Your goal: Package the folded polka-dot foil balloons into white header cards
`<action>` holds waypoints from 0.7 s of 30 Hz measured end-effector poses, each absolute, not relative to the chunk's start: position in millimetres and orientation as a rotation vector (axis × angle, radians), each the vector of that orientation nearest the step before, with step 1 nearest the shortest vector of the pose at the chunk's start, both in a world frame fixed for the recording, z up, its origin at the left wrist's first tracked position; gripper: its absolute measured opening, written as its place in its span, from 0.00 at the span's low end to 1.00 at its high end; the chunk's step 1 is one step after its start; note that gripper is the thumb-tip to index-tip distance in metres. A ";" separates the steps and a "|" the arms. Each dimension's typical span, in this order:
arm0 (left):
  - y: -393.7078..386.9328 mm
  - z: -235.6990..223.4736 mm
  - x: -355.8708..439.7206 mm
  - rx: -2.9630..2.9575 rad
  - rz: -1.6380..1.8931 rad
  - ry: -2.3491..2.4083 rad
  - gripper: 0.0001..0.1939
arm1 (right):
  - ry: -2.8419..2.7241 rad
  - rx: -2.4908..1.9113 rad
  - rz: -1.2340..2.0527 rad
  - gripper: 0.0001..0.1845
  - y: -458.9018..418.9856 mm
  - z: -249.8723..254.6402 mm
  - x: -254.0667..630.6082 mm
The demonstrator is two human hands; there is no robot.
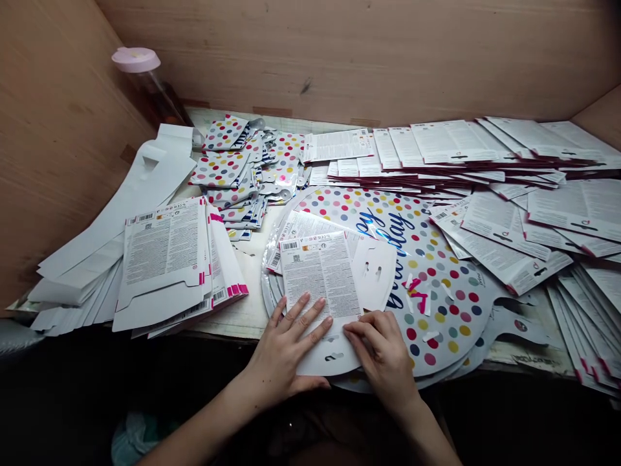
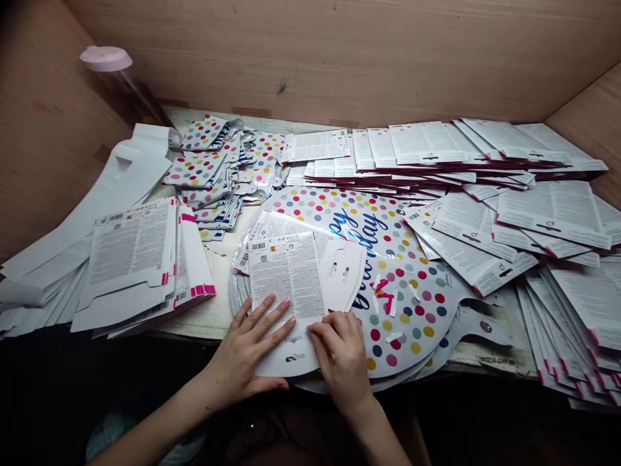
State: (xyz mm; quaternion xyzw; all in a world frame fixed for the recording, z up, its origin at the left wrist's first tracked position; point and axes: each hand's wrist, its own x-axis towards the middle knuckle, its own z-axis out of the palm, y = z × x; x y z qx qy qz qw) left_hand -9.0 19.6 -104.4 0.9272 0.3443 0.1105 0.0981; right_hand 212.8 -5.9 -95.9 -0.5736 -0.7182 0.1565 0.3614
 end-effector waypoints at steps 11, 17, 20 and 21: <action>19.0 -106.7 -7.7 2.705 0.351 1.030 0.52 | -1.976 -1.599 0.243 0.10 -4.0 -96.7 198.3; 18.8 -107.4 -8.3 2.695 0.357 1.026 0.54 | -1.860 -1.561 0.338 0.08 -11.2 -99.4 199.1; 18.5 -107.5 -8.2 2.689 0.365 1.031 0.53 | -1.832 -1.514 0.349 0.08 -11.7 -99.8 202.1; 18.4 -107.4 -8.1 2.687 0.364 1.033 0.53 | -1.835 -1.507 0.353 0.08 -11.2 -99.7 202.5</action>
